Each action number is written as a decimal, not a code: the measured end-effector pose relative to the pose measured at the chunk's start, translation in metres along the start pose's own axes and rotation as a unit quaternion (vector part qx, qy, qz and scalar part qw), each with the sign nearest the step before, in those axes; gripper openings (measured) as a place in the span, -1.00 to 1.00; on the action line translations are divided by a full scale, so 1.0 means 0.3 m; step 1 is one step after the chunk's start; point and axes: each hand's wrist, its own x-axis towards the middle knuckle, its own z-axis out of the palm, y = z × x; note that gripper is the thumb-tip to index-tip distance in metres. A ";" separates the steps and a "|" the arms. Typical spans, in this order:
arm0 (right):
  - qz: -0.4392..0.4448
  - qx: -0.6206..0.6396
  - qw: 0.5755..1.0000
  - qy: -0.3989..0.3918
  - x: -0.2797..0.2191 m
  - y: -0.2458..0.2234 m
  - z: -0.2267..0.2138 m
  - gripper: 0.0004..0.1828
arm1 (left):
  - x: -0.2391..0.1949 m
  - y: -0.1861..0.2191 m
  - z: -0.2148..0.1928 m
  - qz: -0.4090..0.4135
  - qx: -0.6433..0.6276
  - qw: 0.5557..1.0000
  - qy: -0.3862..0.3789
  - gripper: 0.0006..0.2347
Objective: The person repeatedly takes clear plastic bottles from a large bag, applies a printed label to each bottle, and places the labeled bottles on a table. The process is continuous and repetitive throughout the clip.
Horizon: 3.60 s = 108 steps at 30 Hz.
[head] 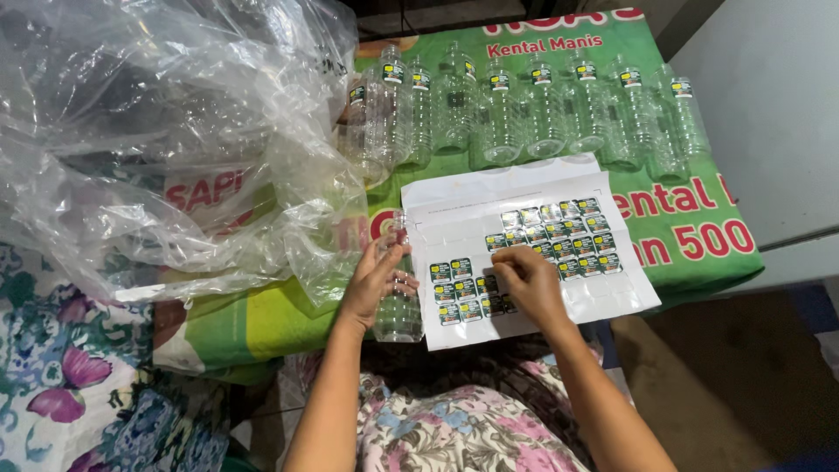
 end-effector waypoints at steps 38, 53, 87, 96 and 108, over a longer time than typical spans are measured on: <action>-0.250 -0.223 0.942 0.012 0.014 -0.142 0.243 -0.88 | -0.004 -0.007 0.005 0.007 -0.004 1.000 0.014 -0.27; 0.060 0.062 0.996 -0.018 0.036 -0.105 0.177 -0.98 | -0.011 -0.022 0.010 0.036 0.025 0.999 0.019 -0.30; 0.132 0.382 0.911 -0.086 -0.144 -0.320 0.080 -0.74 | -0.211 -0.036 0.159 0.250 -0.025 0.968 0.006 -0.28; 0.206 0.465 0.849 -0.139 -0.152 -0.322 0.073 -0.84 | -0.206 -0.053 0.149 0.273 0.014 0.962 0.000 -0.29; 0.110 0.341 0.931 -0.064 -0.187 -0.394 0.134 -0.66 | -0.213 -0.066 0.163 0.217 -0.041 0.975 -0.006 -0.42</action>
